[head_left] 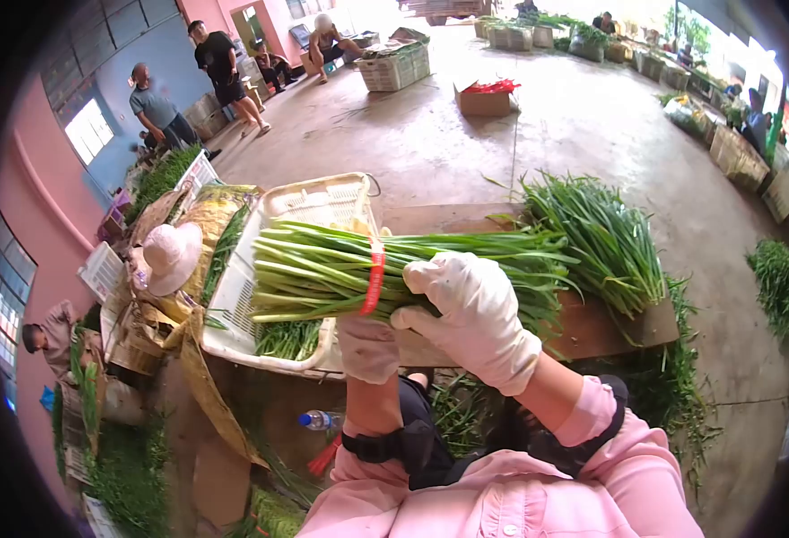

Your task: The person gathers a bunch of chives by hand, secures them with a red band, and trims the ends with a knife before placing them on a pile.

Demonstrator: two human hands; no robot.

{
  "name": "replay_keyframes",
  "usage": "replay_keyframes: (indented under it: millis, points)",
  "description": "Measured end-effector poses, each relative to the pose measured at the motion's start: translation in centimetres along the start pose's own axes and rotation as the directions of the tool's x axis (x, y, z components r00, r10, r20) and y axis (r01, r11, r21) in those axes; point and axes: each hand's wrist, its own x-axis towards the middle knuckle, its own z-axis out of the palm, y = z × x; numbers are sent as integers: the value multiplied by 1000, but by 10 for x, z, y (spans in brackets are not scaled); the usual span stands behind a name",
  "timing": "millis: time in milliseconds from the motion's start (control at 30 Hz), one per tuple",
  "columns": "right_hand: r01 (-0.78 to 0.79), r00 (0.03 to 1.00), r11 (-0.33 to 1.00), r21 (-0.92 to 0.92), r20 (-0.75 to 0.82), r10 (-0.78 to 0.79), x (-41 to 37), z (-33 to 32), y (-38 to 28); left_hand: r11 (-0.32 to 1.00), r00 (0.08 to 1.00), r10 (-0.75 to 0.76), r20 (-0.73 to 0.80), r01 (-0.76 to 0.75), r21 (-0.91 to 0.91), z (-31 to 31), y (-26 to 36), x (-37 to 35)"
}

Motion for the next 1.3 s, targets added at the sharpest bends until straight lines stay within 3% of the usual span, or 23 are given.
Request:
replay_keyframes:
  millis: [67,167,300,333,367,400,433,500,567,667,700,767,867,933,1100,1233,1300]
  points:
    - [58,998,996,60,-28,-57,-5,2,2,998,996,-24,83,29,-52,-1,-13,-5]
    - [22,993,999,-48,118,-17,-10,2,3,999,1000,27,4,-27,-20,3,-22,-9]
    - [32,997,998,59,71,-36,-9,-12,0,996,990,89,-107,-85,36,4,-26,-7]
    - [-70,969,996,58,241,54,-13,-25,-4,994,987,102,-128,-98,44,4,-26,-6]
    - [-61,968,996,61,249,44,-15,-38,-5,992,982,115,-147,-108,58,4,-25,-6]
    - [-173,872,929,327,490,-10,-17,-51,-6,990,977,130,-166,-120,68,6,-25,-6]
    - [-341,727,782,522,673,-133,-17,-63,-8,989,972,138,-188,-126,77,7,-25,-5]
    - [-727,306,664,173,948,88,-12,-81,-16,988,969,144,-202,-130,79,14,-24,-5]
    - [-403,727,859,315,681,92,-31,-60,0,993,981,109,-158,-102,53,17,-22,-5]
    - [-222,953,945,241,257,158,-24,-34,13,997,998,58,-18,-59,-52,-21,-23,7]
    - [-223,953,945,240,258,159,-15,-28,12,996,998,49,26,-47,-70,-24,-25,9]
    - [-70,988,978,195,152,41,3,-18,8,995,996,31,82,-23,-99,-27,-30,10]
    - [6,988,998,66,155,-16,18,0,5,998,999,54,-4,-54,-23,-17,-40,8]
    - [109,984,992,-62,151,-99,23,12,10,992,992,97,-79,-90,85,-8,-47,2]
    - [101,963,984,-147,263,-60,21,20,17,901,967,201,-155,-121,417,17,-53,-13]
    - [-24,925,991,-133,372,72,32,0,3,967,984,65,-166,-21,256,-14,-55,-3]
    - [-220,822,975,-11,536,192,37,-12,-4,997,976,-18,-217,32,65,-16,-55,0]
